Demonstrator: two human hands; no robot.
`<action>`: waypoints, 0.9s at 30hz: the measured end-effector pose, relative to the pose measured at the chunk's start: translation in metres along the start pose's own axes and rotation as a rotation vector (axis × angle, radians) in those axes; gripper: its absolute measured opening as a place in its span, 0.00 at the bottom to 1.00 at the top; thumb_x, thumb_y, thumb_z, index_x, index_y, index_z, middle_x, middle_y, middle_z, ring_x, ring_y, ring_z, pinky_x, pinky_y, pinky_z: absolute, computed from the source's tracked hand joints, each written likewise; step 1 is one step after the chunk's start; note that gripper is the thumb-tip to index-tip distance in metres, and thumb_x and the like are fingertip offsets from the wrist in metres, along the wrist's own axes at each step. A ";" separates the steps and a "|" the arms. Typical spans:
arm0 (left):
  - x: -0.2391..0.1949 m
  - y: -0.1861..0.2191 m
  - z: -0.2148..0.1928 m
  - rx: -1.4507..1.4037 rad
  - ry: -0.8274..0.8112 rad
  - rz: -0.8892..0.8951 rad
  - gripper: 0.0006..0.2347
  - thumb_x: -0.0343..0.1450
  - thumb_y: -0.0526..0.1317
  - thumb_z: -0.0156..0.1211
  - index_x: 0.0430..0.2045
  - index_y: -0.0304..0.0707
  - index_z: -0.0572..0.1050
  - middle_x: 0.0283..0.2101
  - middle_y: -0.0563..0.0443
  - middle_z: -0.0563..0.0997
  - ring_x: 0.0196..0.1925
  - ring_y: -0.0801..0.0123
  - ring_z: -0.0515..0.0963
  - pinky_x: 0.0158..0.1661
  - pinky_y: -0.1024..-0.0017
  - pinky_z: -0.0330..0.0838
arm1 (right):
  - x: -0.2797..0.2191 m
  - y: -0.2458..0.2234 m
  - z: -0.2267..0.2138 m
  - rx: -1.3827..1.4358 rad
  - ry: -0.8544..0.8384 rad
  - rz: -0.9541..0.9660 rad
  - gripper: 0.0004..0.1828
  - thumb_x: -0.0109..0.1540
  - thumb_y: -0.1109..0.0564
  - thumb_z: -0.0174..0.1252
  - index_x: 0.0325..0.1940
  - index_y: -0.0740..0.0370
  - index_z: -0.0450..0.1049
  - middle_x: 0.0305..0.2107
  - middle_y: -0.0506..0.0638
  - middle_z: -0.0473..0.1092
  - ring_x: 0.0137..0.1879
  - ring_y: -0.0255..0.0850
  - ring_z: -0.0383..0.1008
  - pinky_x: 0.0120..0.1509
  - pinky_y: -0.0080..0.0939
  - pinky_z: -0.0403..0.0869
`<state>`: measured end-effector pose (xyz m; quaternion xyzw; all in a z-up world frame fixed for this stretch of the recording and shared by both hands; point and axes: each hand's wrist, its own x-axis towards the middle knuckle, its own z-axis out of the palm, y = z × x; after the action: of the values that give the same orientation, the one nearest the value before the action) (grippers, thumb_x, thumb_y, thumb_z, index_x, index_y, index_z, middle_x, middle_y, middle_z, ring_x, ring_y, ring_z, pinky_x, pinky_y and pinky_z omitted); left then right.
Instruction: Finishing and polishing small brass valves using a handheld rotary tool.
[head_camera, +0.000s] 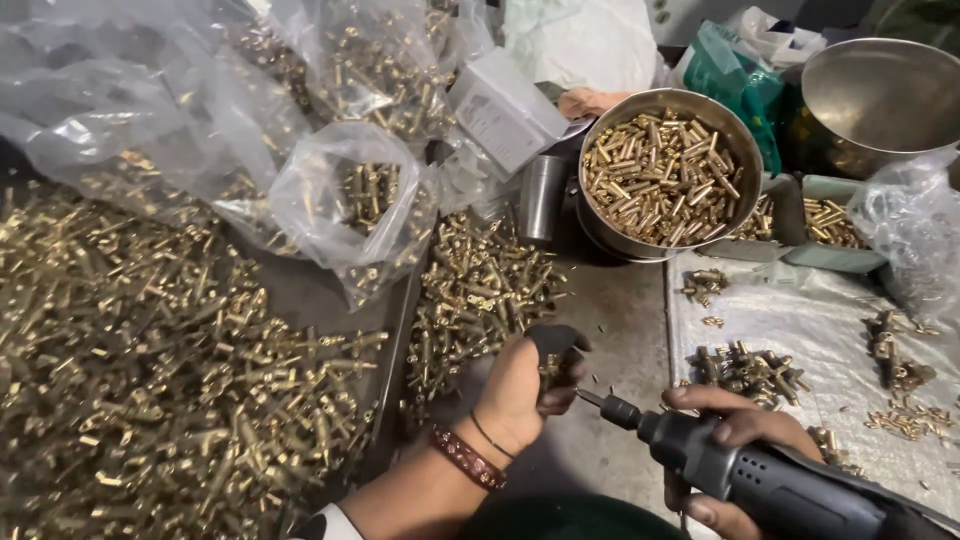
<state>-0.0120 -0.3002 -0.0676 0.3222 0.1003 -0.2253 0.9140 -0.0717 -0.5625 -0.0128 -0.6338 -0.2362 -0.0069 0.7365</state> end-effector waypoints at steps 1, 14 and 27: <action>-0.003 -0.005 -0.004 -0.001 0.004 0.006 0.11 0.76 0.41 0.54 0.38 0.29 0.75 0.27 0.48 0.76 0.15 0.76 0.64 0.15 0.77 0.51 | 0.000 -0.003 0.004 0.004 -0.006 0.000 0.30 0.51 0.62 0.74 0.53 0.56 0.67 0.61 0.72 0.67 0.55 0.56 0.79 0.50 0.50 0.83; -0.046 0.005 0.061 0.125 0.086 -0.004 0.16 0.75 0.49 0.50 0.26 0.36 0.74 0.23 0.53 0.74 0.11 0.78 0.61 0.12 0.78 0.49 | -0.016 -0.018 0.010 -0.035 -0.084 -0.107 0.30 0.52 0.63 0.75 0.54 0.57 0.68 0.53 0.70 0.71 0.56 0.55 0.80 0.50 0.49 0.85; -0.050 -0.007 0.071 0.256 0.125 0.313 0.13 0.76 0.40 0.44 0.28 0.35 0.77 0.18 0.57 0.70 0.17 0.80 0.65 0.19 0.79 0.59 | -0.006 -0.043 0.043 -0.016 -0.085 -0.229 0.27 0.55 0.64 0.75 0.52 0.57 0.68 0.51 0.66 0.72 0.49 0.47 0.83 0.43 0.41 0.87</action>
<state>-0.0564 -0.3326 0.0000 0.4608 0.0758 -0.0710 0.8814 -0.1051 -0.5324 0.0282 -0.6082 -0.3381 -0.0660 0.7152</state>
